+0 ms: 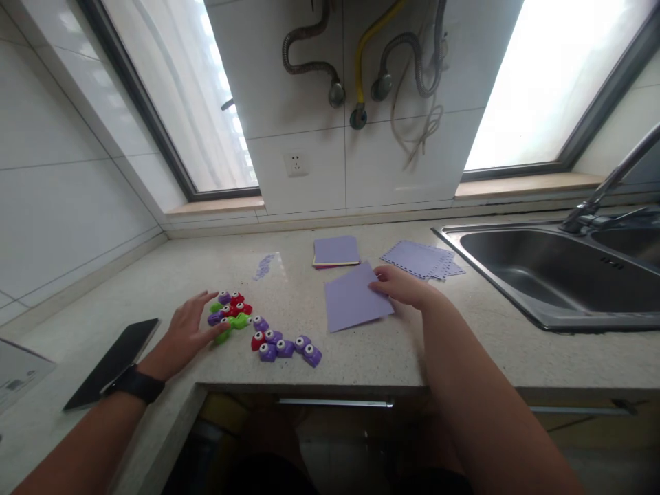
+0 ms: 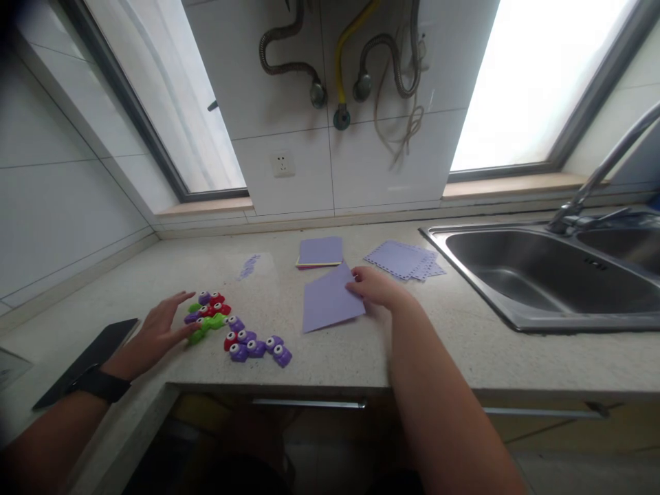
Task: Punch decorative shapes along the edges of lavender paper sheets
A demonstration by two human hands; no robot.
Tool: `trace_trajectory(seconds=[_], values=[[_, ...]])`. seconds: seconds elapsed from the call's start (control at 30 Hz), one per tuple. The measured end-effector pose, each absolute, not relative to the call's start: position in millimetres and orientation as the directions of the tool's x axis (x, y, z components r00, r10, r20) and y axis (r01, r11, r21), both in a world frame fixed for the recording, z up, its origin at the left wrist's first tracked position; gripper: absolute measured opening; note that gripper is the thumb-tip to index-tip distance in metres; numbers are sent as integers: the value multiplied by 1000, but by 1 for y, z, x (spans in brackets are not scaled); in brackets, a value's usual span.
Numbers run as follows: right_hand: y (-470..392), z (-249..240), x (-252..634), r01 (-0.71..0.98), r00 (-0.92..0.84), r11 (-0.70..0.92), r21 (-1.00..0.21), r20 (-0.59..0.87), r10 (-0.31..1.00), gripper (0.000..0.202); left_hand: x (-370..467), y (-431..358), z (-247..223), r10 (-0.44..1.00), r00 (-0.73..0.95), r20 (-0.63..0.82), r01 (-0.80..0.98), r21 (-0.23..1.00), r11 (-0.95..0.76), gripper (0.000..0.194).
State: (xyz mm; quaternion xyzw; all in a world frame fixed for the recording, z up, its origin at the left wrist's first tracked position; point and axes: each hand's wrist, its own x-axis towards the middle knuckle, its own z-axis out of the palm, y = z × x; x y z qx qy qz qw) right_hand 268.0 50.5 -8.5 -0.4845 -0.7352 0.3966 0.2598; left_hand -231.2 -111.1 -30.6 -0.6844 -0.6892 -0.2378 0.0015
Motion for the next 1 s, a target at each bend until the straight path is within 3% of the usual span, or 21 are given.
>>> trace_trajectory(seconds=[0.23, 0.33, 0.43, 0.6, 0.8, 1.0], values=[[32, -20, 290, 750, -255, 121, -650, -116, 960, 43, -235, -111, -64, 962, 99, 255, 943, 284, -173, 119], [25, -24, 292, 788, -223, 100, -607, -130, 966, 54, -224, -104, -63, 959, 118, 257, 945, 267, -188, 121], [19, -28, 297, 781, -210, 100, -616, -108, 972, 52, -213, -97, -62, 956, 145, 256, 946, 249, -210, 120], [11, -24, 304, 633, -118, 141, -762, 85, 989, 41, -191, -92, -61, 939, 216, 269, 921, 265, -287, 111], [37, 0, 282, 243, -10, 309, -919, 316, 949, 37, -164, -95, -60, 911, 300, 283, 876, 295, -380, 113], [110, 8, 235, 257, 193, 283, -924, 336, 922, 32, -128, -90, -60, 890, 346, 297, 850, 303, -431, 100]])
